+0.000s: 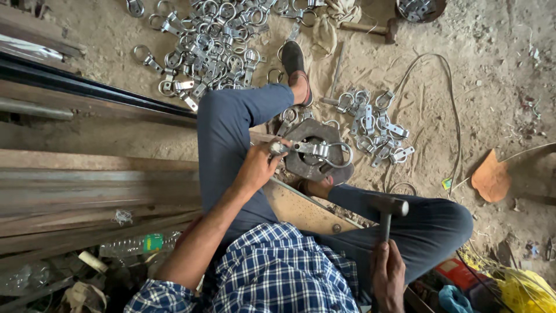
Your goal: The person assembles metal hooks by placing parts onto a metal jig and using a hammer to secure them together.
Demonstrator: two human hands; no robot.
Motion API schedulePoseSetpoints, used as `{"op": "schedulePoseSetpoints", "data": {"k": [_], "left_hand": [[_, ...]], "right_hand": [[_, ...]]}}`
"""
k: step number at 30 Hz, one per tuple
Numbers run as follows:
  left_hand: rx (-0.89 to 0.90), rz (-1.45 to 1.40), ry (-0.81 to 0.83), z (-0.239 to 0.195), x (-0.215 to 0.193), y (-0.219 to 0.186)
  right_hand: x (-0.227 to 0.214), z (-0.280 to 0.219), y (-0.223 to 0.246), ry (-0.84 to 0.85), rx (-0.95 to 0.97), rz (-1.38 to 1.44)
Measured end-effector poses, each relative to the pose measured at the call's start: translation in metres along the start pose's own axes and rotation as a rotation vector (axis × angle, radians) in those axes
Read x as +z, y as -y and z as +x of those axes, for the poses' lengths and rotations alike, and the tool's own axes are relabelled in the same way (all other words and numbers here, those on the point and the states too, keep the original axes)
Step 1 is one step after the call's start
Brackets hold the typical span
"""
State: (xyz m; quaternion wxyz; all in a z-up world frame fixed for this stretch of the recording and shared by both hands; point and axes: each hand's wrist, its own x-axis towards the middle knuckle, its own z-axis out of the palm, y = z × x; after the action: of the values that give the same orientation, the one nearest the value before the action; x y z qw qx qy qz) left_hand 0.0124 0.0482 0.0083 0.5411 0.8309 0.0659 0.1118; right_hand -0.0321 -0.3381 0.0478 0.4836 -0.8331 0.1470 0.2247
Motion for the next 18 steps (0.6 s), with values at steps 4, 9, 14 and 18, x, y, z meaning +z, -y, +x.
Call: {"op": "schedulePoseSetpoints", "data": {"k": [4, 9, 14, 18], "left_hand": [[0.06, 0.073, 0.011, -0.002, 0.004, 0.007], [-0.053, 0.217, 0.127, 0.006, 0.006, 0.008], [-0.048, 0.269, 0.13, 0.009, 0.008, 0.007], [-0.012, 0.27, 0.116, 0.01, 0.017, 0.022]], "right_hand": [[0.006, -0.002, 0.03, 0.047, -0.146, -0.109], [0.037, 0.008, 0.07, 0.118, -0.285, -0.284], [0.025, 0.029, 0.103, 0.003, -0.761, -0.378], [0.003, 0.052, 0.119, -0.051, -0.676, -0.453]]}}
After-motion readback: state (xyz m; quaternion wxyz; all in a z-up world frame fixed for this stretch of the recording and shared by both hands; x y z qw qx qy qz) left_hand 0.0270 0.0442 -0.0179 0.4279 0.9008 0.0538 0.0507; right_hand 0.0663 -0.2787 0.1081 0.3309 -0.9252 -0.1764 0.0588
